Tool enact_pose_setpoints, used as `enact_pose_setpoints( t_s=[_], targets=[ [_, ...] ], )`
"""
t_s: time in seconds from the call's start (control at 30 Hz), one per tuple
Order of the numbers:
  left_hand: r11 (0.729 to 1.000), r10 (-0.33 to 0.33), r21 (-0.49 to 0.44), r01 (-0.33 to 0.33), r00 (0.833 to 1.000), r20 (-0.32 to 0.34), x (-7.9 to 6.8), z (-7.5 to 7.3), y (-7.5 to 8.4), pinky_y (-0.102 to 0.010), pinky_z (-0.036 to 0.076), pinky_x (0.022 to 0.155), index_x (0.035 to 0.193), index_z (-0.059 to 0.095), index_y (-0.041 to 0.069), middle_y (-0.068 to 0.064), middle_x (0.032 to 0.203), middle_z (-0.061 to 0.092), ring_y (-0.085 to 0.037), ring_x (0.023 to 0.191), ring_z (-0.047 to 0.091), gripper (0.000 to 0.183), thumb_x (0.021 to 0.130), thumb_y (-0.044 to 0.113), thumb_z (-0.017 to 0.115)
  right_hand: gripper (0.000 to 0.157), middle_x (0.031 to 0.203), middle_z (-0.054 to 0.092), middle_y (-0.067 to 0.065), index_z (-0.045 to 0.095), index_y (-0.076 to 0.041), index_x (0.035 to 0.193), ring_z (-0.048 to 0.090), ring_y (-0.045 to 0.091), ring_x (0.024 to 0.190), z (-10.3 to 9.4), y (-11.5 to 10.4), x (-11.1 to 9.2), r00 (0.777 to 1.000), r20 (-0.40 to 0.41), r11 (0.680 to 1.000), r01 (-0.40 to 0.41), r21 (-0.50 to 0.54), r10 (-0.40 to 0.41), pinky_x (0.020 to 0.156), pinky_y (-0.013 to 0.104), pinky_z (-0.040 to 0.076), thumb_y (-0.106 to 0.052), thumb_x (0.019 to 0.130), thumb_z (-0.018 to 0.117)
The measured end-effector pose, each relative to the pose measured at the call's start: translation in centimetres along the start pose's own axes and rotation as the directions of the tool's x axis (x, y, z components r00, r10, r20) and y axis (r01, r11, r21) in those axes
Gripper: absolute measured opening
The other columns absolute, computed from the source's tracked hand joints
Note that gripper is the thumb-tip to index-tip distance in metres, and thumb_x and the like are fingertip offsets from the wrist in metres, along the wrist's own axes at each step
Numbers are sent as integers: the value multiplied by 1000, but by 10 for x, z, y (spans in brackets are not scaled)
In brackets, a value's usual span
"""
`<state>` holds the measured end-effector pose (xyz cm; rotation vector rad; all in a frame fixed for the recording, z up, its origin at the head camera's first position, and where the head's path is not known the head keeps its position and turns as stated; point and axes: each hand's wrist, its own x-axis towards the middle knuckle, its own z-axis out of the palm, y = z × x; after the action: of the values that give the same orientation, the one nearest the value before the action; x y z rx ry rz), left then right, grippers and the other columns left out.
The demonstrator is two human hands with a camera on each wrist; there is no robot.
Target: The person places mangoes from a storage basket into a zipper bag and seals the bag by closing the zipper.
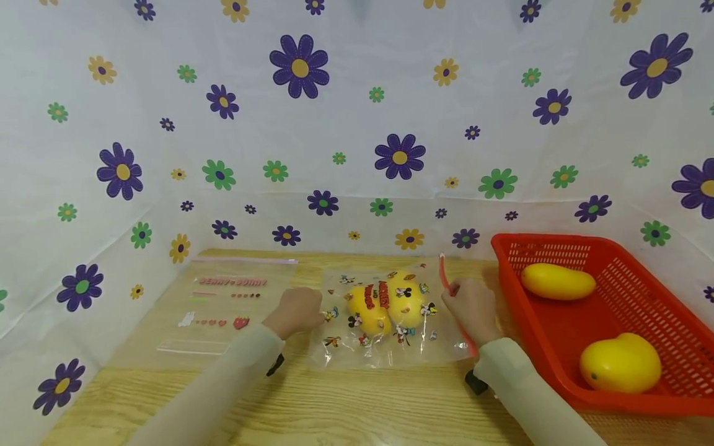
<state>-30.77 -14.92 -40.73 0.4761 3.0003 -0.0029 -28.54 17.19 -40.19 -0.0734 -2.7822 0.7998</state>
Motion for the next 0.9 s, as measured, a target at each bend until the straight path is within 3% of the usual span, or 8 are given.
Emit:
enact_pose_setpoints(
  t_s=[0.13, 0.3, 0.67, 0.9],
  targets=[
    [999, -12, -42, 13, 1000, 17, 6, 2, 4, -28, 35, 50, 64, 49, 9, -1, 58, 44, -15, 53, 41, 23, 81, 21, 61, 22, 75, 67, 11, 70, -1, 90, 52, 19, 58, 0, 5, 4, 1000, 2, 1000, -23, -1, 23, 53, 25, 44, -20, 83, 61],
    [997, -5, -83, 3, 1000, -24, 12, 1, 7, -27, 34, 46, 60, 45, 10, 0, 56, 40, -14, 51, 39, 26, 80, 18, 60, 22, 76, 68, 12, 68, -3, 90, 54, 19, 58, -1, 9, 9, 998, 13, 998, -63, -19, 63, 55, 27, 48, -23, 84, 62],
    [993, -29, -117, 25, 999, -28, 33, 4, 8, -28, 37, 50, 63, 48, 10, -1, 61, 45, -15, 56, 43, 25, 82, 20, 62, 22, 72, 67, 13, 68, -1, 84, 54, 19, 55, 2, 17, 18, 998, -12, 997, -67, -47, 67, 52, 26, 47, -23, 84, 61],
    [989, -21, -145, 14, 999, -47, 42, 5, 7, -24, 29, 45, 54, 37, 14, 4, 54, 33, -11, 49, 33, 36, 82, 20, 60, 23, 75, 67, 14, 68, -2, 86, 54, 21, 57, 3, 22, 26, 997, -39, 996, -75, -53, 73, 55, 29, 50, -24, 84, 61]
  ],
)
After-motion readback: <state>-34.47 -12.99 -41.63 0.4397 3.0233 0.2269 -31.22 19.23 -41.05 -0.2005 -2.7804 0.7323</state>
